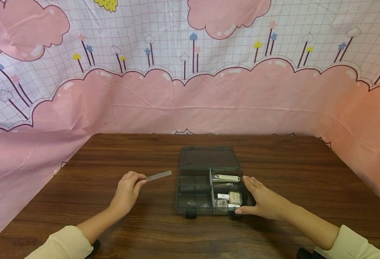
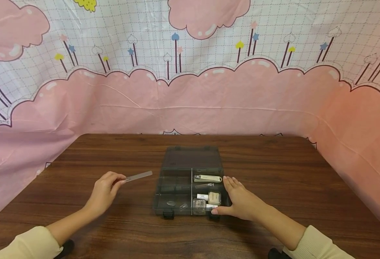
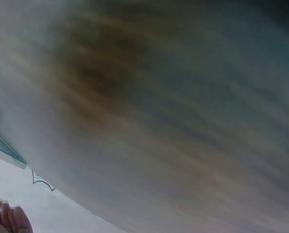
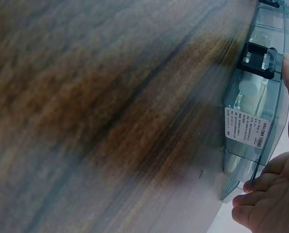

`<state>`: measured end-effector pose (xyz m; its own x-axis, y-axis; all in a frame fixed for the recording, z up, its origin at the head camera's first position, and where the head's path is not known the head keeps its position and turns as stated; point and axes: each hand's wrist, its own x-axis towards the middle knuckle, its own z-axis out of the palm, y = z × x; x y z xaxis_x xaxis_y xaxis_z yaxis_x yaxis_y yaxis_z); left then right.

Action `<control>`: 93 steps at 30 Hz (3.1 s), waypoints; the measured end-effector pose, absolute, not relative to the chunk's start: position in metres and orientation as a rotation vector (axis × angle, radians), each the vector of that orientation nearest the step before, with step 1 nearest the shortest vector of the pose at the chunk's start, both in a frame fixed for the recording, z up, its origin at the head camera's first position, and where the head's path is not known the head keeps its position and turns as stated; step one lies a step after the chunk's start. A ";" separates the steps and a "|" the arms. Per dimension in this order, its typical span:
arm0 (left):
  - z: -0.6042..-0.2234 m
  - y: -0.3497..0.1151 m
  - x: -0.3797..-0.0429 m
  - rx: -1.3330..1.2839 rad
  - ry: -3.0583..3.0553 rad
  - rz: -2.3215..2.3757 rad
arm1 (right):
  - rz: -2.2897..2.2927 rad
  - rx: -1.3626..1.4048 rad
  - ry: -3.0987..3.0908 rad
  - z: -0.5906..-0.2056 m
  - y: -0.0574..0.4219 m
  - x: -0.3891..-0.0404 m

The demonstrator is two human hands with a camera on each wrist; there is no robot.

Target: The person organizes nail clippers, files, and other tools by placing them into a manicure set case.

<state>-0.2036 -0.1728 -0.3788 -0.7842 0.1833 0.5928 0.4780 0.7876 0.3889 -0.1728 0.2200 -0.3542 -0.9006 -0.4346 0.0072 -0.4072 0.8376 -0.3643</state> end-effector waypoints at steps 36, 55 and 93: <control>-0.374 -0.111 -0.222 -0.650 -2.505 -0.853 | -0.578 -0.670 2.937 -0.356 0.221 -0.173; -0.372 -0.091 -0.231 -0.691 -2.592 -0.777 | -0.581 -0.669 2.939 -0.355 0.220 -0.173; -0.360 -0.067 -0.241 -0.714 -2.770 -0.275 | -0.569 -0.670 2.948 -0.356 0.220 -0.172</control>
<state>-0.2407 -0.0673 -0.3598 -0.8432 0.4452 0.3014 0.4958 0.8607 0.1156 -0.1718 0.2203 -0.3561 -0.9032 -0.4289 0.0182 -0.4048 0.8369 -0.3684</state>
